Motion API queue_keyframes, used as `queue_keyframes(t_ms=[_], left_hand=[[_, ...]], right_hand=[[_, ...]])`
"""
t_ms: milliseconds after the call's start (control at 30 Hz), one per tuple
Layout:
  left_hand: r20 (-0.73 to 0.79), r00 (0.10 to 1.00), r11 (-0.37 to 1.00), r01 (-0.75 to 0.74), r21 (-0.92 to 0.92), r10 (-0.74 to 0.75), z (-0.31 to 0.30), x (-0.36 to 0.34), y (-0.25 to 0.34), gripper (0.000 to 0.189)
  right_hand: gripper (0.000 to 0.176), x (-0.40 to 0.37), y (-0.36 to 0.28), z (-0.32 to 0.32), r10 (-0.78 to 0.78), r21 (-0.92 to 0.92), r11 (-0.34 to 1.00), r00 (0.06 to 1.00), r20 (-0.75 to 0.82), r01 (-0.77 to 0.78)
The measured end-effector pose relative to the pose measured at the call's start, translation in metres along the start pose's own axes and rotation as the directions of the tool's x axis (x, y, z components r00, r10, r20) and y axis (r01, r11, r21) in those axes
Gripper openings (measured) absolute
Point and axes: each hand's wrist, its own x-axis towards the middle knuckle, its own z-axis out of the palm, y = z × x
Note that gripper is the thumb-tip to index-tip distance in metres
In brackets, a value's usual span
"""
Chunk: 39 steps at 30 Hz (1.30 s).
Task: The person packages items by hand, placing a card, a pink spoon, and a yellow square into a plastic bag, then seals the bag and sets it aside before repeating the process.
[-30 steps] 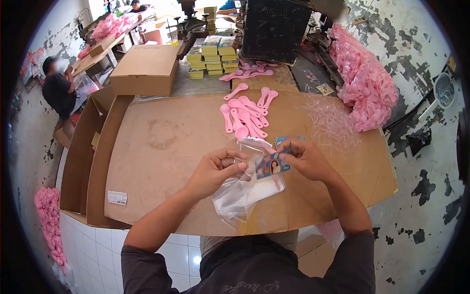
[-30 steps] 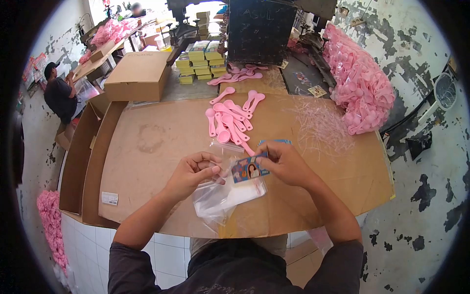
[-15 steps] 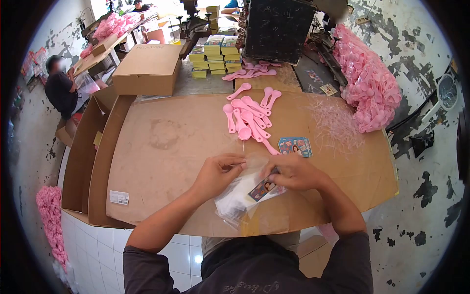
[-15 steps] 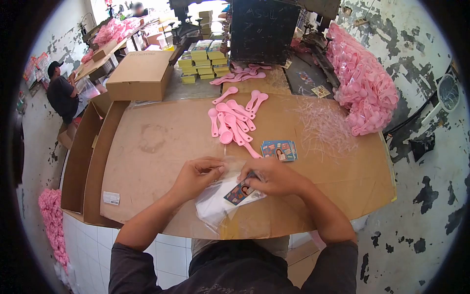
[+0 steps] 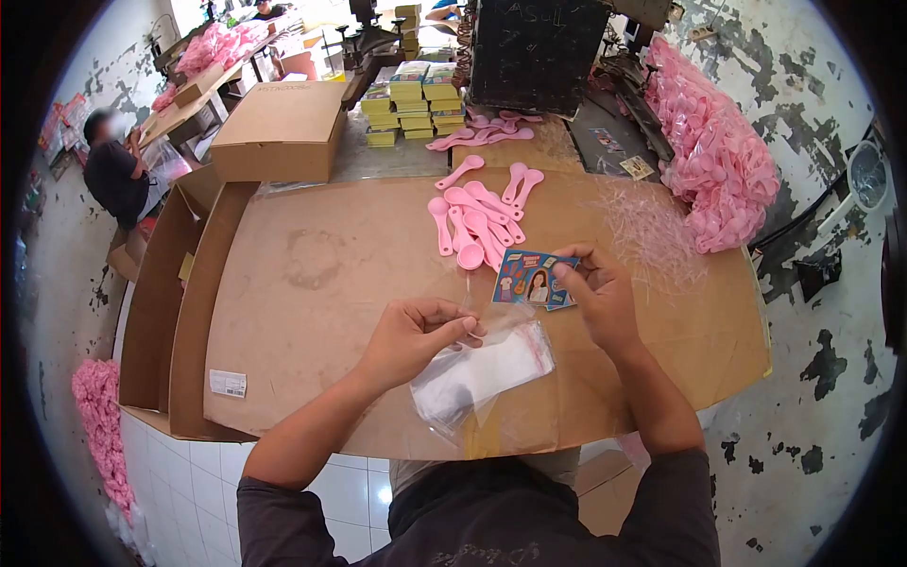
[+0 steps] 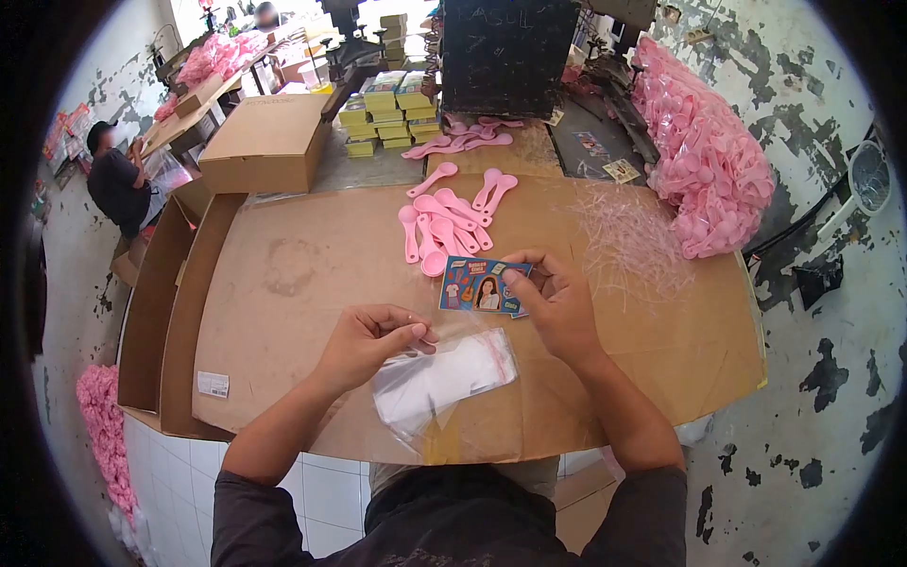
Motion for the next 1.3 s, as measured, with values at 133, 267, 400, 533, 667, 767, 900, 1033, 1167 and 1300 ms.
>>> queue_keyframes(t_ms=[133,267,400,533,667,767,900,1033,1167,1300], left_hand=[[-0.004,1.0,0.999,-0.028,0.032,0.028,0.002,0.001,-0.007,0.025],[0.032,0.997,0.983,-0.076,0.169,0.071,0.004,-0.002,-0.009,0.025],[0.083,0.994,0.995,-0.081,0.06,0.076,0.005,-0.002,-0.014,0.025],[0.039,0.996,0.995,-0.082,0.056,0.08,0.005,-0.003,-0.011,0.024],[0.051,0.991,0.973,-0.128,0.191,0.12,0.005,-0.007,-0.002,0.022],[0.087,0.984,0.945,-0.173,0.277,0.155,0.009,-0.009,-0.004,0.022],[0.092,0.981,0.953,-0.187,0.236,0.17,0.014,-0.011,-0.003,0.023],[0.065,0.989,0.984,-0.141,0.108,0.135,0.016,-0.012,0.001,0.022],[0.028,0.995,0.994,-0.097,0.052,0.096,0.015,-0.012,-0.004,0.023],[0.008,1.0,0.999,-0.03,0.029,0.03,0.013,-0.011,-0.003,0.023]], right_hand=[[0.017,-0.004,-0.008,0.003,-0.128,-0.15,0.979,0.988,0.083,0.14],[0.013,-0.002,-0.023,0.0,-0.253,-0.453,0.825,0.938,0.236,0.337],[0.013,0.0,-0.019,0.004,-0.235,-0.291,0.923,0.968,0.093,0.252],[0.014,-0.002,-0.027,0.0,-0.253,-0.412,0.842,0.93,0.268,0.348],[0.015,0.001,-0.034,0.001,-0.215,-0.479,0.775,0.884,0.414,0.413],[0.02,-0.003,-0.041,0.012,-0.13,-0.502,0.79,0.895,0.426,0.353],[0.03,-0.006,-0.044,0.021,-0.14,-0.408,0.875,0.942,0.305,0.262],[0.028,-0.012,-0.01,0.023,-0.079,-0.216,0.968,0.97,0.229,0.13],[0.026,-0.009,-0.003,0.035,-0.282,-0.275,0.867,0.863,0.42,0.417],[0.03,0.009,-0.004,0.026,-0.015,-0.206,0.974,0.935,0.355,0.094]])
